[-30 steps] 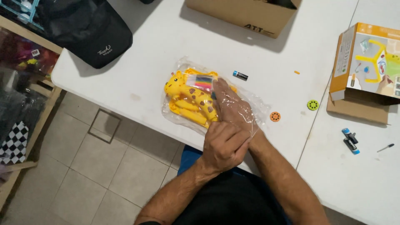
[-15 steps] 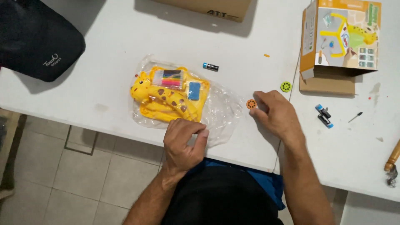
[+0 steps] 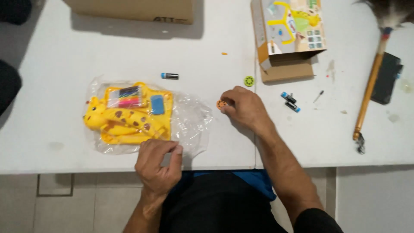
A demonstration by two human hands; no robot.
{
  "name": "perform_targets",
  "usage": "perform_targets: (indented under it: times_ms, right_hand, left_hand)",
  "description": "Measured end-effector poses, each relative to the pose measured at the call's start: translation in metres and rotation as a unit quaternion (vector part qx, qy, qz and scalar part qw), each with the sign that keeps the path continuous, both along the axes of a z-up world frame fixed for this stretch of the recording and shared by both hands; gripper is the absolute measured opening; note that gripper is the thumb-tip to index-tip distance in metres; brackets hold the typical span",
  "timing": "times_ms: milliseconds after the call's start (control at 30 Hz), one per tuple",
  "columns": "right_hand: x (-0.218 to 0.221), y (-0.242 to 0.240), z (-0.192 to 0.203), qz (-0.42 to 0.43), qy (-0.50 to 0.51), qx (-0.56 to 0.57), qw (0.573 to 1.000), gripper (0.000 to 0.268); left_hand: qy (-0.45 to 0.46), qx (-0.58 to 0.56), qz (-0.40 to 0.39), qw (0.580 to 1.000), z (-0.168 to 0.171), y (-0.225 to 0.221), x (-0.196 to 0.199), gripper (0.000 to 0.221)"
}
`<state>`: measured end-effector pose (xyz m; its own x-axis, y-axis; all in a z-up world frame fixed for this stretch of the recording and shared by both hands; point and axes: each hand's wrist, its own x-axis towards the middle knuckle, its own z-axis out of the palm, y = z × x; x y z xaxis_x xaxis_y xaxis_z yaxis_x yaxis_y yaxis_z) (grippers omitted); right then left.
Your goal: Unboxing and assembling a giraffe-themed drawing projector toy, including installing batteries and fitting components.
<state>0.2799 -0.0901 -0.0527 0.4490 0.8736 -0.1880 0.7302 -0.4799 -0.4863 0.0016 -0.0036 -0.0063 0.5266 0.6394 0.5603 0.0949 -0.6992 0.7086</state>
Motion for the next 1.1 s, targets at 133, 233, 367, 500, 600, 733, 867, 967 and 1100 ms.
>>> perform_targets:
  times_ms: [133,233,367,500,600,733,867,967,1100]
  right_hand:
    - [-0.002,0.001,-0.002,-0.008,0.058,0.031,0.998,0.007]
    - [-0.006,0.007,0.005,-0.004,0.044,-0.029,0.999,0.025]
    - [-0.008,0.011,0.008,-0.014,0.066,-0.081,0.994,0.025]
    - [-0.011,0.011,0.022,-0.010,0.064,-0.086,0.994,0.015]
    - [0.007,0.003,0.021,-0.070,0.056,-0.032,0.995,0.013]
    - [0.048,-0.013,0.001,-0.181,0.001,0.074,0.981,0.040]
    - [0.053,-0.013,0.002,-0.100,-0.069,0.007,0.993,0.034]
    - [0.055,-0.012,0.000,-0.113,-0.097,-0.052,0.987,0.021]
    - [0.060,-0.021,-0.008,-0.086,-0.103,-0.027,0.991,0.028]
  left_hand:
    - [0.050,0.015,0.012,0.999,-0.002,-0.003,-0.004,0.003]
    - [0.069,0.009,0.022,0.997,-0.007,-0.007,-0.006,0.006]
    - [0.064,0.012,0.016,0.998,-0.007,-0.009,-0.003,0.006]
    - [0.058,0.015,0.017,0.998,-0.005,-0.011,-0.002,0.007]
    - [0.063,0.013,0.022,0.998,-0.008,-0.010,-0.004,0.008]
    - [0.063,0.024,0.022,0.998,-0.015,-0.009,-0.010,0.008]
    - [0.046,0.030,0.021,0.998,-0.009,-0.008,-0.005,0.007]
    - [0.050,0.027,0.018,0.998,-0.006,-0.008,-0.002,0.009]
    - [0.010,0.021,0.016,1.000,-0.007,-0.003,0.001,0.008]
